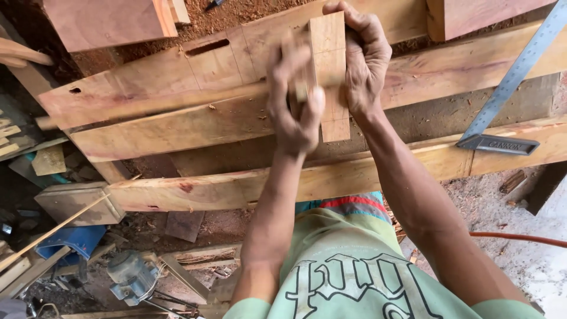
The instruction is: Measuring and marking wooden planks using a try square and pencil for joinery, followed by checking the fit of the pieces.
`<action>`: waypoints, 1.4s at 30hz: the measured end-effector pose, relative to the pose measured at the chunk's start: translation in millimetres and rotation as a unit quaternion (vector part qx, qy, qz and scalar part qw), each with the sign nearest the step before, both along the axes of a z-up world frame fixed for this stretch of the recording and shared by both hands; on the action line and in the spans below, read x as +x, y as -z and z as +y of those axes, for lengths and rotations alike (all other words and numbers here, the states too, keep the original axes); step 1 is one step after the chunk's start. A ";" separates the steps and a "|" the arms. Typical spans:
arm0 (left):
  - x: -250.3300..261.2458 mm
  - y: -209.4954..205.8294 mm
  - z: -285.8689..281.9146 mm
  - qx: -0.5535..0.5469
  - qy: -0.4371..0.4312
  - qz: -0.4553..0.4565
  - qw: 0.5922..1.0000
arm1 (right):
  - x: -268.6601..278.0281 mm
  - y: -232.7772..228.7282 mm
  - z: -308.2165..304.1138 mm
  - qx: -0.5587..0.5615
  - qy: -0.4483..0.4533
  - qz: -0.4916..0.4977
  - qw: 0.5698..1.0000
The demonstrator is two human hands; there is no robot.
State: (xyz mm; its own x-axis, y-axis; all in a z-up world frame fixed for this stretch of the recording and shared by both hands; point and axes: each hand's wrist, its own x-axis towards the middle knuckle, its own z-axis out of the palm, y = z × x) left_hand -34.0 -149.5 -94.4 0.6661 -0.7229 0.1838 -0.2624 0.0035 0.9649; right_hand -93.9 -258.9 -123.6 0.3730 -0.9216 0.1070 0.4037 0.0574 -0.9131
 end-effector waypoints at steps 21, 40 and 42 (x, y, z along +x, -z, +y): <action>28.8 12.9 -42.0 -0.018 0.003 -0.009 1.000 | -5.2 5.2 -1.0 -0.002 -0.013 0.003 1.000; 2.4 -83.4 156.0 0.014 -0.107 -0.109 0.988 | 42.7 -47.9 -26.2 0.028 0.043 0.476 0.878; -12.1 -93.8 168.6 0.014 -0.123 -0.059 0.990 | 56.4 -37.6 -56.0 0.018 0.042 0.524 0.850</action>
